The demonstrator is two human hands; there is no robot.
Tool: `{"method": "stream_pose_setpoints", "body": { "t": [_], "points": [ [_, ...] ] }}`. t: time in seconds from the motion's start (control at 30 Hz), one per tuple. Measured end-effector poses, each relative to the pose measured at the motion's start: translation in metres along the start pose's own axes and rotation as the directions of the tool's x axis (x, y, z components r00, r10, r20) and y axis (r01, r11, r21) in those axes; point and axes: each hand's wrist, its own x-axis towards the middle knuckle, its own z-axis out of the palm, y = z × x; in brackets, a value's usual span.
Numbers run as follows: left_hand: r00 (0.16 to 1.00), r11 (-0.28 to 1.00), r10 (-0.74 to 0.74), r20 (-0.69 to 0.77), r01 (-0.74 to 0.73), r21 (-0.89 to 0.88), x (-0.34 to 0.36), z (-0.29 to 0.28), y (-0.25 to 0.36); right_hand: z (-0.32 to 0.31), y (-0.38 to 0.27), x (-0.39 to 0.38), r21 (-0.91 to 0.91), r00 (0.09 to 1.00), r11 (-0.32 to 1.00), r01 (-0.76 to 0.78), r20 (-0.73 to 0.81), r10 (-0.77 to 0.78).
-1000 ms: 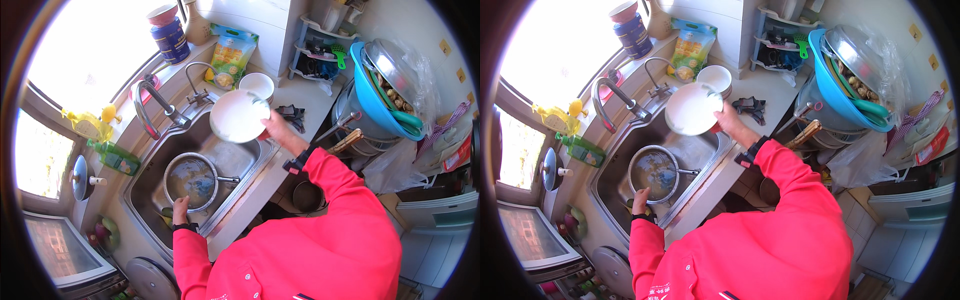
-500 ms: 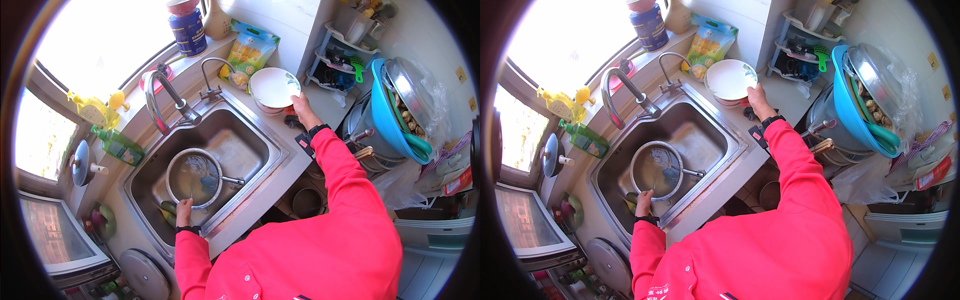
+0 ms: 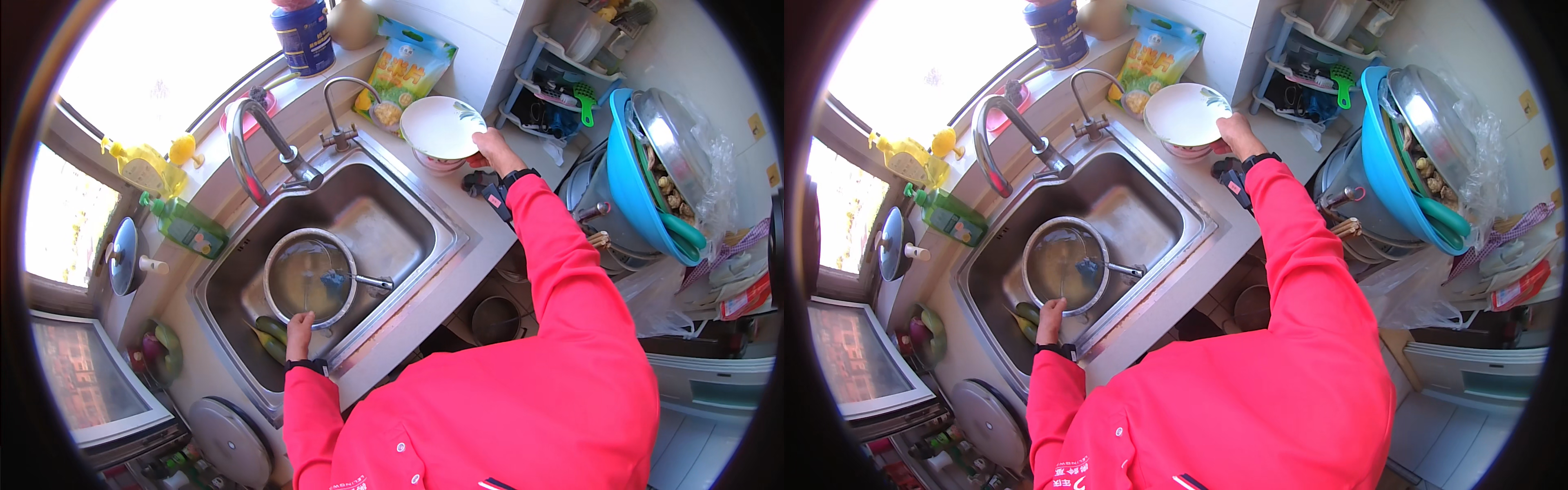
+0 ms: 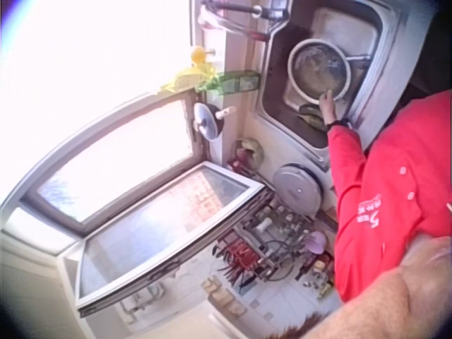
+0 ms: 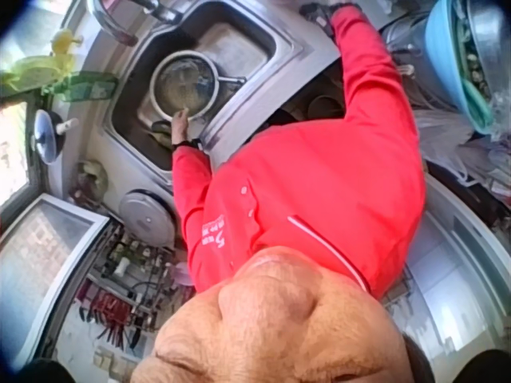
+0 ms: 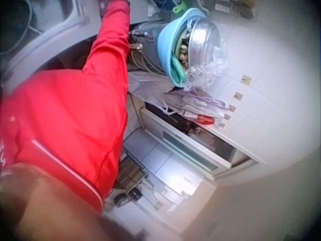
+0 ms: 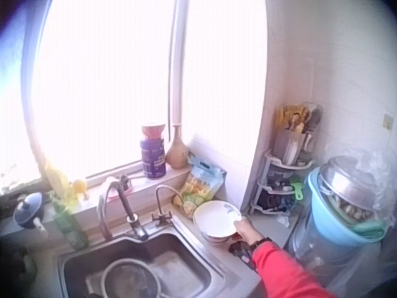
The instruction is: The person washes a white bowl, a white plate, a metal spoon, and a metal strainer in a kitchen sink using a blue sponge and running water. They rinse each item and place them aside. The person also washes their hands and briefly handles two green vegetables before returning to wash the utensils.
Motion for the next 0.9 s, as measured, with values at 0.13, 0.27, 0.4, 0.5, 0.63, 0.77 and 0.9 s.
{"method": "stream_pose_setpoints", "body": {
  "t": [0.13, 0.27, 0.4, 0.5, 0.63, 0.77, 0.9],
  "points": [
    [0.999, 0.999, 0.035, -0.003, -0.035, 0.02, 0.003, 0.002, -0.011, 0.001, 0.011, -0.006, 0.054, 0.999, 0.998, 0.009, 0.035, -0.01],
    [1.0, 1.0, 0.008, -0.001, -0.008, 0.014, 0.002, 0.002, -0.02, 0.001, 0.011, -0.016, 0.085, 0.998, 0.996, 0.017, 0.055, -0.022],
    [0.999, 0.999, -0.032, 0.021, 0.032, 0.01, 0.004, 0.002, -0.024, -0.005, 0.014, -0.022, 0.148, 0.997, 0.989, -0.021, 0.074, 0.01],
    [0.998, 0.997, 0.047, -0.032, -0.045, 0.07, 0.004, 0.002, -0.028, -0.009, 0.034, -0.032, 0.294, 0.999, 0.955, -0.041, 0.036, 0.032],
    [0.987, 0.999, 0.014, -0.158, -0.007, 0.047, -0.002, 0.001, -0.029, 0.001, 0.067, -0.066, 0.429, 0.939, 0.838, -0.337, 0.211, 0.27],
    [0.929, 0.942, -0.305, -0.21, 0.262, -0.21, -0.007, 0.0, -0.02, 0.047, 0.073, -0.109, -0.016, 0.759, 0.938, -0.345, 0.584, 0.289],
    [0.882, 0.829, -0.429, -0.197, 0.298, -0.473, -0.008, -0.001, -0.01, 0.127, 0.055, -0.127, -0.271, 0.614, 0.956, 0.112, 0.775, 0.148]
  ]
}}
